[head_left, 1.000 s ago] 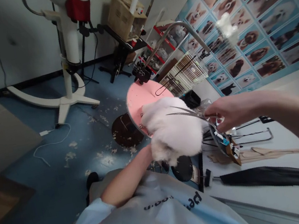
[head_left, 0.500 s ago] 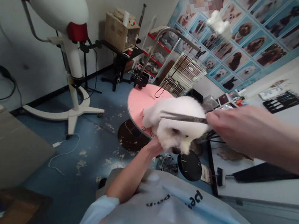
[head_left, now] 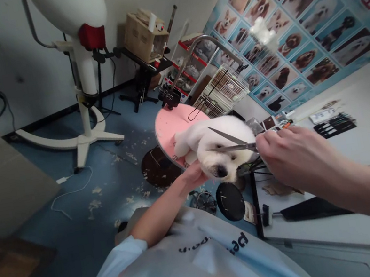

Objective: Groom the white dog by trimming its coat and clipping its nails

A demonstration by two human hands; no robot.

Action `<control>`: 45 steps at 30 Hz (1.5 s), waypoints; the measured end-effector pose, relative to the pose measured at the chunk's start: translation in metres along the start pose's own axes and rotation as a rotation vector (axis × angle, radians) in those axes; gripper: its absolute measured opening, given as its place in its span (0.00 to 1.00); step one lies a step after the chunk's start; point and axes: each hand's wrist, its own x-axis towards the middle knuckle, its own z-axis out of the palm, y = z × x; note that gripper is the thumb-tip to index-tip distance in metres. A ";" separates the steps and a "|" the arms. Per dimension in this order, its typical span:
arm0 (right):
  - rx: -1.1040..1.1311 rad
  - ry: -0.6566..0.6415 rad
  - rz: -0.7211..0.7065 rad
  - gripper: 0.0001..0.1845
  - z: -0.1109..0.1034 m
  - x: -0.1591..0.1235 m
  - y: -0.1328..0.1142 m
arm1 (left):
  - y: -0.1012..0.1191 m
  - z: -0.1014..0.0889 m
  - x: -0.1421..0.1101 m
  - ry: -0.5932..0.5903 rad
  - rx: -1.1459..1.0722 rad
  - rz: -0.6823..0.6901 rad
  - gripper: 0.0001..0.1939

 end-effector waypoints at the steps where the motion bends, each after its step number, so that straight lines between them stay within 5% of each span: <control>1: 0.025 -0.016 0.011 0.10 0.000 0.001 0.001 | 0.002 0.001 -0.001 0.014 0.002 -0.005 0.25; 9: 0.263 -0.151 0.074 0.11 0.007 0.015 0.011 | 0.008 0.009 -0.004 0.127 -0.030 -0.074 0.18; 14: 0.700 -0.055 -0.020 0.08 0.025 0.009 0.012 | 0.005 0.008 0.008 0.134 -0.072 -0.064 0.15; 19: 1.018 -0.067 -0.064 0.11 0.045 -0.018 -0.038 | 0.000 0.006 0.017 0.256 -0.031 -0.137 0.10; 23: 1.065 -0.065 -0.201 0.14 0.055 -0.025 -0.083 | -0.001 0.005 0.021 0.185 -0.012 -0.156 0.14; 26: 1.188 -0.202 -0.181 0.15 0.066 -0.019 -0.095 | -0.001 0.008 0.023 0.171 -0.024 -0.170 0.15; 30: 1.686 -0.526 -0.448 0.10 0.091 -0.007 -0.091 | -0.003 0.014 0.026 0.229 -0.081 -0.148 0.14; 34: 1.913 -0.721 -0.561 0.24 0.110 0.004 -0.080 | -0.003 0.017 0.026 0.235 -0.098 -0.130 0.16; 39: 1.961 -0.694 -0.504 0.26 0.113 0.013 -0.058 | 0.001 0.021 0.023 0.331 -0.124 -0.144 0.14; 45: 1.851 -0.731 -0.492 0.24 0.107 0.016 -0.041 | 0.003 0.018 0.026 0.289 -0.113 -0.121 0.15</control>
